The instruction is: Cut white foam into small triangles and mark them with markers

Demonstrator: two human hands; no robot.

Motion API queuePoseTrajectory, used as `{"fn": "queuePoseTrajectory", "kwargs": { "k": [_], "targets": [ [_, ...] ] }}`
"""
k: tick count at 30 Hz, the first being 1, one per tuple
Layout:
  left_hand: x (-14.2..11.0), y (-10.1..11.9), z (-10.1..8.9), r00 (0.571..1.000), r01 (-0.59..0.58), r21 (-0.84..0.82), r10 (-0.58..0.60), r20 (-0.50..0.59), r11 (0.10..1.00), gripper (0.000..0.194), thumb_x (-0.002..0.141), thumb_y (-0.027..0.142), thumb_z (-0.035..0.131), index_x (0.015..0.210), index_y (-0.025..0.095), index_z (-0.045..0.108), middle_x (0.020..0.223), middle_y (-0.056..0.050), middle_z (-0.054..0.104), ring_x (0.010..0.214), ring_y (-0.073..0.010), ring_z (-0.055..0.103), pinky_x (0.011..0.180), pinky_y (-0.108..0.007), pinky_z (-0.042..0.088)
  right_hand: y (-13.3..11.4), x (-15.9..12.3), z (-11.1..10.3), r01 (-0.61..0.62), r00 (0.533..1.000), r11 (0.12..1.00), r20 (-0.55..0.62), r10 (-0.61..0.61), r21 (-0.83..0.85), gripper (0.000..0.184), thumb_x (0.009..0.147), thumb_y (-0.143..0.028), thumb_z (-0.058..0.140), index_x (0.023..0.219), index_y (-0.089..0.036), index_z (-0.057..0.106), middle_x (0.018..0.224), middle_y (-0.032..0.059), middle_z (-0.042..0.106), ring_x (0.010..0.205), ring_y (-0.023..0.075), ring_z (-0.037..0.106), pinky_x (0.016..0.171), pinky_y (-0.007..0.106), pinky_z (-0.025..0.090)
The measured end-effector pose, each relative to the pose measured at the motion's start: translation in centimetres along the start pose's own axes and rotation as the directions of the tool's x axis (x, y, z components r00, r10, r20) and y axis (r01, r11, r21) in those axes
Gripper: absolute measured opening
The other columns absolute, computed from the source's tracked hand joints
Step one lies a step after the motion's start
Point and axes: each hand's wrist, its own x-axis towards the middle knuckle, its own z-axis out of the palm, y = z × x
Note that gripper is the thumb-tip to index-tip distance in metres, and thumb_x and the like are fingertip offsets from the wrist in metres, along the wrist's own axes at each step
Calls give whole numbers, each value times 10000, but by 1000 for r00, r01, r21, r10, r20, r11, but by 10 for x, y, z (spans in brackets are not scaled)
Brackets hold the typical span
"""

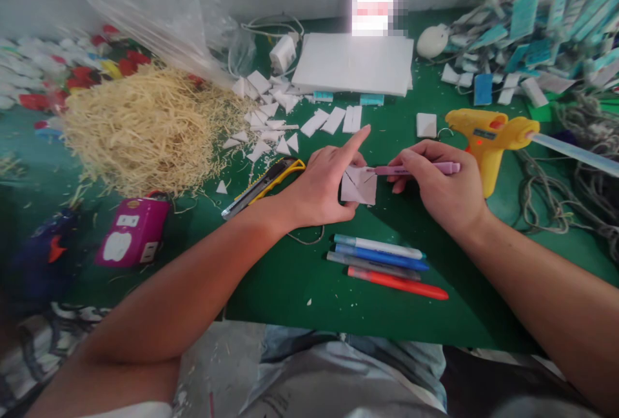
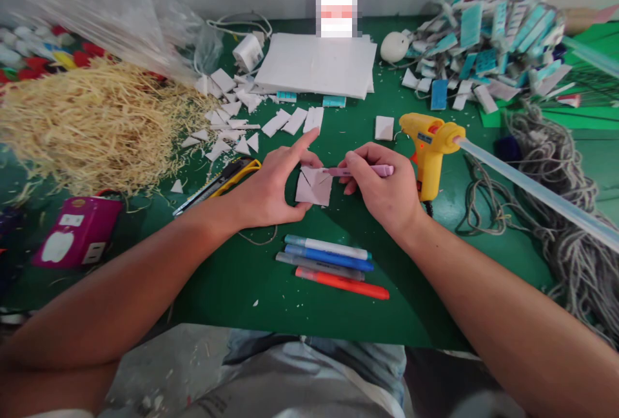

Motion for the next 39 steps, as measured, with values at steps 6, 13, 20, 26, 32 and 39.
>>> {"fn": "queuePoseTrajectory", "kwargs": {
  "k": [6,13,20,26,32,39],
  "targets": [
    [0,0,0,1000,-4,-4,4,-2,1000,1093,812,158,676,1729,299,97,1367,-93,649,1228,-287,612,1168,-490,436,1,0,-1,-2,1000,1000,-1,2,30,284,901,-302,791,628,-262,722,589,1,710,466,146,618,457,282,510],
    [0,-2,0,1000,-20,-5,20,-4,1000,1096,809,162,684,1725,311,101,1356,-93,654,1229,-291,615,1155,-503,440,-1,1,0,-17,1000,999,-11,18,34,294,896,-284,779,609,-264,718,580,5,712,459,149,614,452,283,501],
    [0,-2,0,1000,-2,-3,2,3,1000,1067,828,170,672,1721,301,103,1382,-95,652,1243,-291,609,1161,-496,430,1,1,-2,-8,1000,999,1,8,32,304,888,-356,809,617,-254,719,561,2,698,446,144,607,438,275,491],
    [0,-2,0,1000,-4,-10,4,7,1000,1073,830,168,680,1725,310,105,1374,-91,659,1247,-291,608,1166,-492,429,2,2,-1,-18,1000,1000,20,18,22,329,906,-330,794,598,-252,713,560,8,701,415,139,586,409,274,476],
    [0,-2,0,1000,-19,-19,19,-1,1000,1052,824,160,671,1720,287,136,1372,-97,655,1248,-290,613,1167,-486,427,2,3,0,-8,1000,999,-4,8,39,299,891,-318,801,609,-259,721,569,1,702,430,140,600,423,273,486],
    [0,-3,0,1000,-8,14,8,9,1000,1054,822,166,680,1710,295,126,1375,-93,655,1248,-290,612,1169,-487,414,1,2,0,-11,1000,999,-24,11,30,285,900,-294,800,631,-247,720,603,2,708,448,132,606,446,276,486]
  ]
}}
